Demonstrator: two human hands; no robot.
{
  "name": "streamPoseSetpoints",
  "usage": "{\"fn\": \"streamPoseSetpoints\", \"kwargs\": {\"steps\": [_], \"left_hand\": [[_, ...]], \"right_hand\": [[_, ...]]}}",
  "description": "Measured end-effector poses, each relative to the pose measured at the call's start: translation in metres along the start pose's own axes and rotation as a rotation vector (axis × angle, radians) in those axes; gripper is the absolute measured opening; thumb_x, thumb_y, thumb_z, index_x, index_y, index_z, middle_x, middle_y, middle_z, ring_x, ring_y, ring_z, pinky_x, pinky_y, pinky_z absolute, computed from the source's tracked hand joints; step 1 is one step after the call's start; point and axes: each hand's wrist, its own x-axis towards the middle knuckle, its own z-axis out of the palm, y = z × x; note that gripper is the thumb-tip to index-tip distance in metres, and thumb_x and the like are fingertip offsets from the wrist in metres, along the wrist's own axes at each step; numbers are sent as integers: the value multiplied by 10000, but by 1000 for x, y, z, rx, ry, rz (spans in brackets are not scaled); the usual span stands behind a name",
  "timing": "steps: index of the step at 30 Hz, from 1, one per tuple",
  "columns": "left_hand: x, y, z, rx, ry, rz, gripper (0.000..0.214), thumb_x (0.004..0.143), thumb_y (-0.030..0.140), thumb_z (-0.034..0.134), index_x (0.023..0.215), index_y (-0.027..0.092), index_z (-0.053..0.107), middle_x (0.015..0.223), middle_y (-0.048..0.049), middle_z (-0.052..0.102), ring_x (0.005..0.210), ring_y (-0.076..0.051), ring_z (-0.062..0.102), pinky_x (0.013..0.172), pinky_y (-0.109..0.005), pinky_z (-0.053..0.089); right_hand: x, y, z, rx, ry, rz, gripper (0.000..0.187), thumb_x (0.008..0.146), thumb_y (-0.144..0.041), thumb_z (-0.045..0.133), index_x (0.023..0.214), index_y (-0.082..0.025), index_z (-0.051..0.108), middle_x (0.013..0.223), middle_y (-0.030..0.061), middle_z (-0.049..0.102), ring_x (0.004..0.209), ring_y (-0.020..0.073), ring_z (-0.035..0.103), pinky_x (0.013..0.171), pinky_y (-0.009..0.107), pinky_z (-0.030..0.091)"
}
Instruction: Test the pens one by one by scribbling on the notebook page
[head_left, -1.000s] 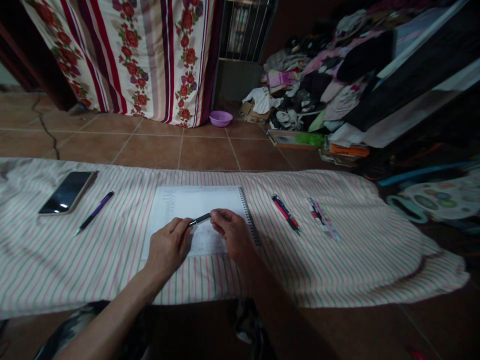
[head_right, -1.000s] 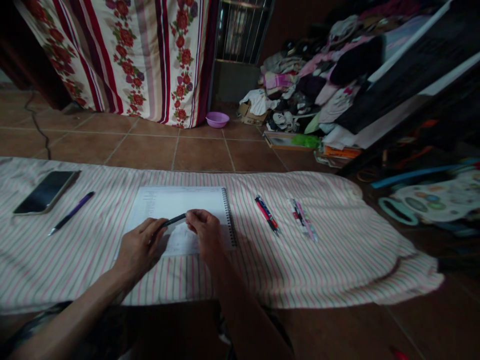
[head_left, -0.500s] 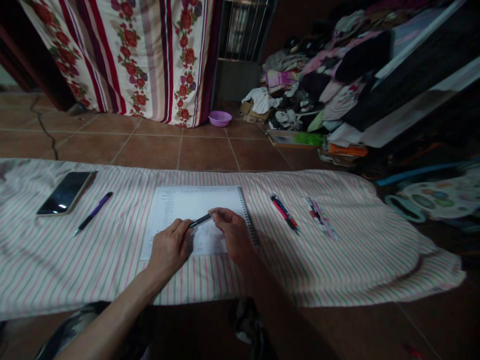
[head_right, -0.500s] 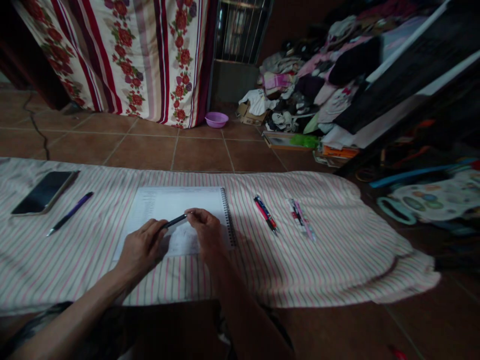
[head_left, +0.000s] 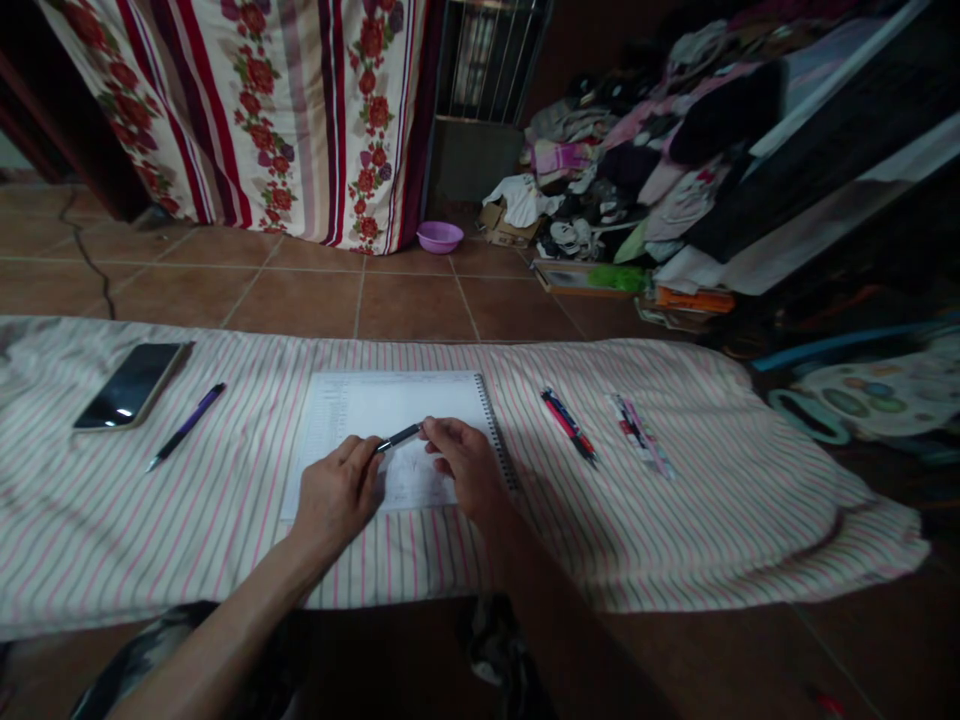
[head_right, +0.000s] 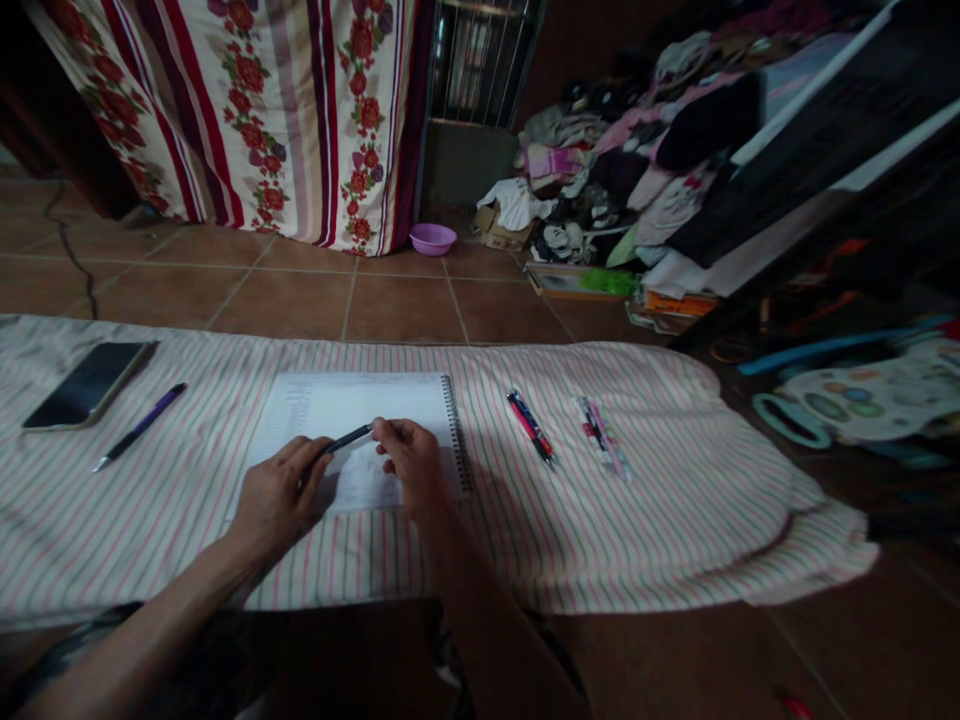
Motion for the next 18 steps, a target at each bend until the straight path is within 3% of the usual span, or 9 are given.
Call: {"fn": "streamPoseSetpoints", "kwargs": {"steps": [7, 14, 18], "left_hand": [[-1, 3, 0, 17, -7, 23, 300, 910, 283, 338, 1040, 156, 577, 832, -48, 650, 651, -155, 621, 544, -248, 446], [0, 4, -1, -22, -35, 21, 301, 911, 285, 324, 1038, 167, 570, 829, -47, 641, 662, -151, 620, 555, -239, 456], [0, 3, 0, -57, -42, -4, 303, 910, 286, 322, 1014, 174, 584, 821, -43, 642, 673, -154, 628, 560, -237, 462]], "right_hand": [[7, 5, -1, -15, 17, -88, 247, 573, -389, 709, 600, -150, 652, 508, -23, 535, 489, 82, 435, 492, 232, 346], [13, 13, -2, -10, 57, -127, 226, 567, -371, 688, 649, -161, 679, 525, -17, 550, 528, 101, 457, 539, 248, 371], [11, 13, -2, 3, 1, -164, 196, 604, -336, 659, 707, -174, 697, 522, -32, 521, 526, 92, 421, 544, 241, 356]]}}
